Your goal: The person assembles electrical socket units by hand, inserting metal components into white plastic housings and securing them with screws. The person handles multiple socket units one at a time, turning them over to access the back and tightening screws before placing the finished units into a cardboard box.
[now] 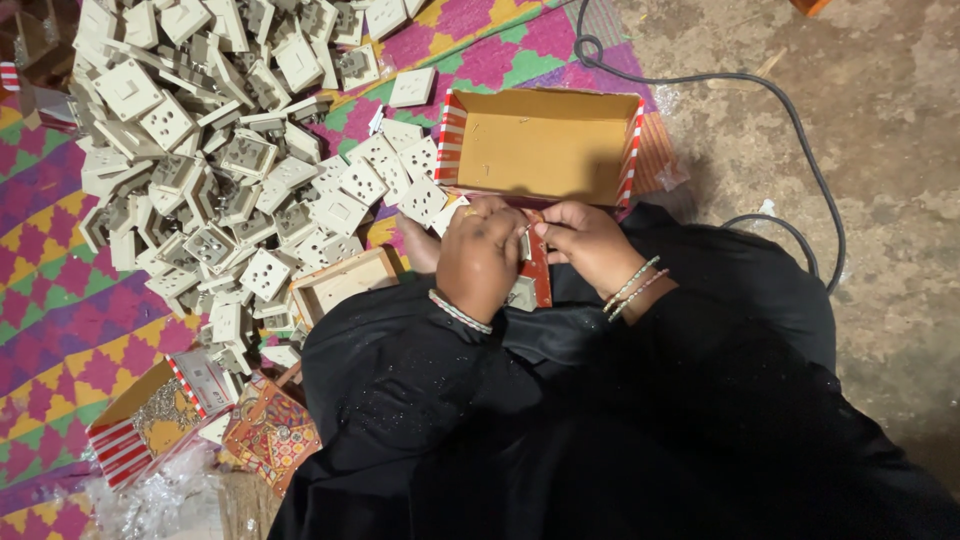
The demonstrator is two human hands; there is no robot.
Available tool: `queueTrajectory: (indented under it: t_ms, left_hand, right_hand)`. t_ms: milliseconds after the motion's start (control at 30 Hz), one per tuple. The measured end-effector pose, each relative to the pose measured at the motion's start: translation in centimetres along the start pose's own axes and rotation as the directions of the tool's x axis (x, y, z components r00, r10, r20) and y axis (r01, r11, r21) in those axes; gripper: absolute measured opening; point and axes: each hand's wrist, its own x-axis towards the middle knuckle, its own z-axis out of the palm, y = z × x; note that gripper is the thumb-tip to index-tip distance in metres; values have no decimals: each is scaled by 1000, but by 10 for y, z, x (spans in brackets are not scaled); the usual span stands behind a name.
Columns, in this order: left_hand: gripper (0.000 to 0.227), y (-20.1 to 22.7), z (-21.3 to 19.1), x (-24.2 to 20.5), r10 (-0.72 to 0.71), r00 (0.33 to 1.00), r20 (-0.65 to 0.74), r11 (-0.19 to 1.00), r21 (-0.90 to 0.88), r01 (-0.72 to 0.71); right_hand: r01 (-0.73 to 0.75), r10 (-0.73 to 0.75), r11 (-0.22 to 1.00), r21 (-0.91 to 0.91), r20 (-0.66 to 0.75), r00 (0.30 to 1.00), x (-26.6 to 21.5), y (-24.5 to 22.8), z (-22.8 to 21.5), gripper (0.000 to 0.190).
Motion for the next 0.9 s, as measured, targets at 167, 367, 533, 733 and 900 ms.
queueTrajectory:
  t_ms: [167, 367, 533, 733, 900]
  left_hand:
    - [8, 9, -1, -2, -9, 1000, -7, 985, 175, 10]
    - [8, 14, -2, -6, -15, 999, -52, 986, 166, 23]
    - [8, 18, 0, -6, -8, 996, -86, 984, 174, 23]
    - [7, 20, -7, -5, 46, 996, -81, 999, 33, -44]
    - [14, 19, -10, -8, -46, 997, -54, 995, 84, 50]
  right_hand:
    - [15, -16, 999, 31, 14, 1000, 0, 1, 0, 27]
    - [11, -11, 999, -30, 10, 1000, -3, 1, 3, 29]
    - [12, -12, 1000, -2, 40, 999, -4, 0, 3, 29]
    - [6, -5, 1000, -9, 37, 999, -2, 2, 3, 29]
    - [-5, 6, 999, -34, 11, 1000, -3, 2, 4, 28]
